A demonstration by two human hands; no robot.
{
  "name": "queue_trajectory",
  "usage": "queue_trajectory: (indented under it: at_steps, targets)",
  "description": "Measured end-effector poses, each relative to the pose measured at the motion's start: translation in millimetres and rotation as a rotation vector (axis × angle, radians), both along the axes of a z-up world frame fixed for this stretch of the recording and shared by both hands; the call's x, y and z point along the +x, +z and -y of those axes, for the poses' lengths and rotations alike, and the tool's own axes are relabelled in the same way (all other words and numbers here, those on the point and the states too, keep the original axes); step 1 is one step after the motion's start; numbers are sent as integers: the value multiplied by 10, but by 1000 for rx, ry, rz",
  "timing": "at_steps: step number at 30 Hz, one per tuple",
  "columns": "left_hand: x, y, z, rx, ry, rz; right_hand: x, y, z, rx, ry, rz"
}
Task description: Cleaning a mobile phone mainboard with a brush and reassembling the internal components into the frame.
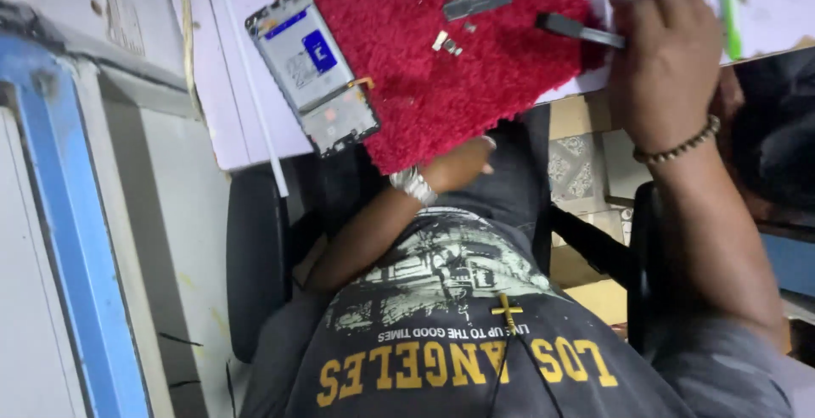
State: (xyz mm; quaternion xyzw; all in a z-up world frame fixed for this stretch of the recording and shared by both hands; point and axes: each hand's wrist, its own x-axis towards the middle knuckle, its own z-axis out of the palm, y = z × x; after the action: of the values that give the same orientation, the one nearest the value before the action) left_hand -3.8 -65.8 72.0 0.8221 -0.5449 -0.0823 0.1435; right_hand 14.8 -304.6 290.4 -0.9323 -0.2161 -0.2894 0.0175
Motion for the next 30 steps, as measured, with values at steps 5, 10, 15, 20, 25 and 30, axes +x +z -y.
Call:
queue_trajectory:
  at_steps: [5,10,15,20,25,30]
  targets:
    - [-487,1656,-772,-208,-286,74,-228,236,-277,98,35,71]
    - [-526,2149,-1508,-805,636,239,-367,641,-635,362,-63,-781]
    - [-326,2110,-1594,-206,854,434,-296,684,-826,256,283,-774]
    - [-263,2093,-1580,-67,834,358,-188,594,-881,-92,206,-607]
    - [-202,2083,-1588,-186,816,251,-69,654,-1148,-259,309,-538]
    - [-192,2029,-1616,-179,792,199,-39,892,-1227,-296,295,-535]
